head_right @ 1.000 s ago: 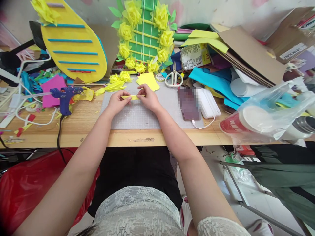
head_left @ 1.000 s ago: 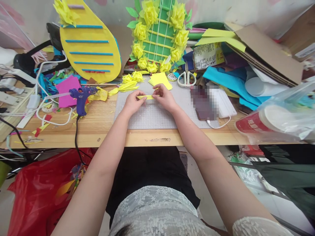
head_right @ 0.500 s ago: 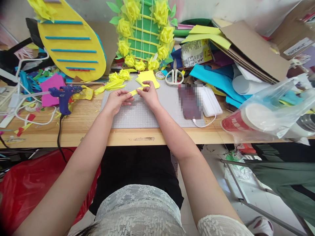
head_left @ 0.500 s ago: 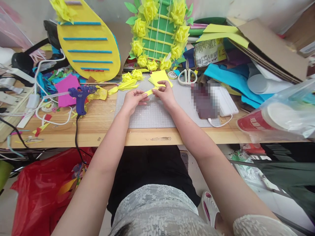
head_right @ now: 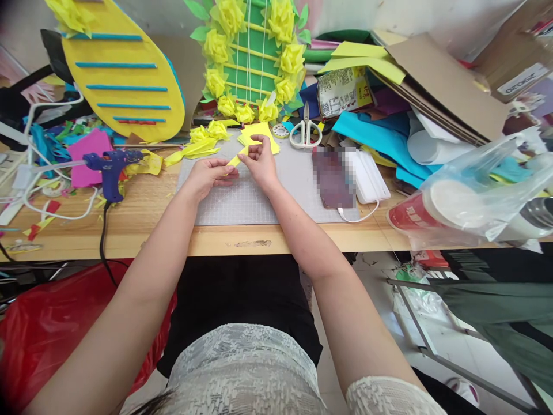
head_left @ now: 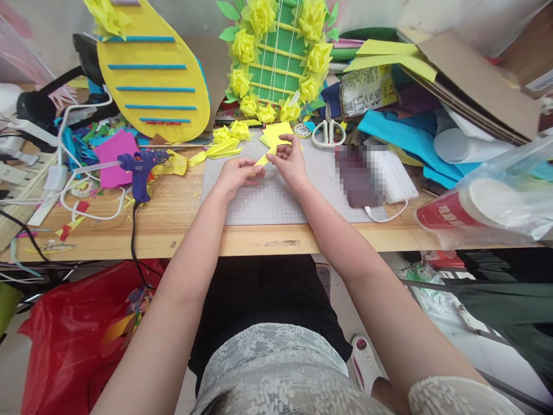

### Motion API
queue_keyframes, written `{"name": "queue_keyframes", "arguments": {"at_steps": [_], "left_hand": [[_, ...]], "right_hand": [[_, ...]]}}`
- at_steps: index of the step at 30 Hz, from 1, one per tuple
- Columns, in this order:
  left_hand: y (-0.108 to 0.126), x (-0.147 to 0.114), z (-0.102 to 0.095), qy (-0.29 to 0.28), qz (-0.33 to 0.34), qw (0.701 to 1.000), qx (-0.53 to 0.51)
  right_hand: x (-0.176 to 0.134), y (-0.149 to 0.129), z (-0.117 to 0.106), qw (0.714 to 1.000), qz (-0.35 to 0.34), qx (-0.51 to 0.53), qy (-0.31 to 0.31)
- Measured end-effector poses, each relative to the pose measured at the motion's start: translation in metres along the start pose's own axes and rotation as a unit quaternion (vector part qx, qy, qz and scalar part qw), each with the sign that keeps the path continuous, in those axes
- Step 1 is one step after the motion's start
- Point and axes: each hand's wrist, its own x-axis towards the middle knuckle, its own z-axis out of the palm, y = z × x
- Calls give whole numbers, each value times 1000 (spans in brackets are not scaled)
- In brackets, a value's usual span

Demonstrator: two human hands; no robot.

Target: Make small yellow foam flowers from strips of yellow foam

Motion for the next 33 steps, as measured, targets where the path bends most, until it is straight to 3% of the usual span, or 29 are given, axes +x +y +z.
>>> {"name": "queue_keyframes", "arguments": {"at_steps": [15, 23, 33], "left_hand": [[-5, 4, 1, -7, 1, 1000, 4], [-5, 1, 11, 75, 26, 997, -11], [-6, 1, 13, 70, 6, 997, -6]], "right_hand": [[-4, -6, 1, 1000, 21, 20, -6], [-11, -7, 11, 985, 83, 150, -29], [-7, -8, 1, 983, 105, 150, 19]]}}
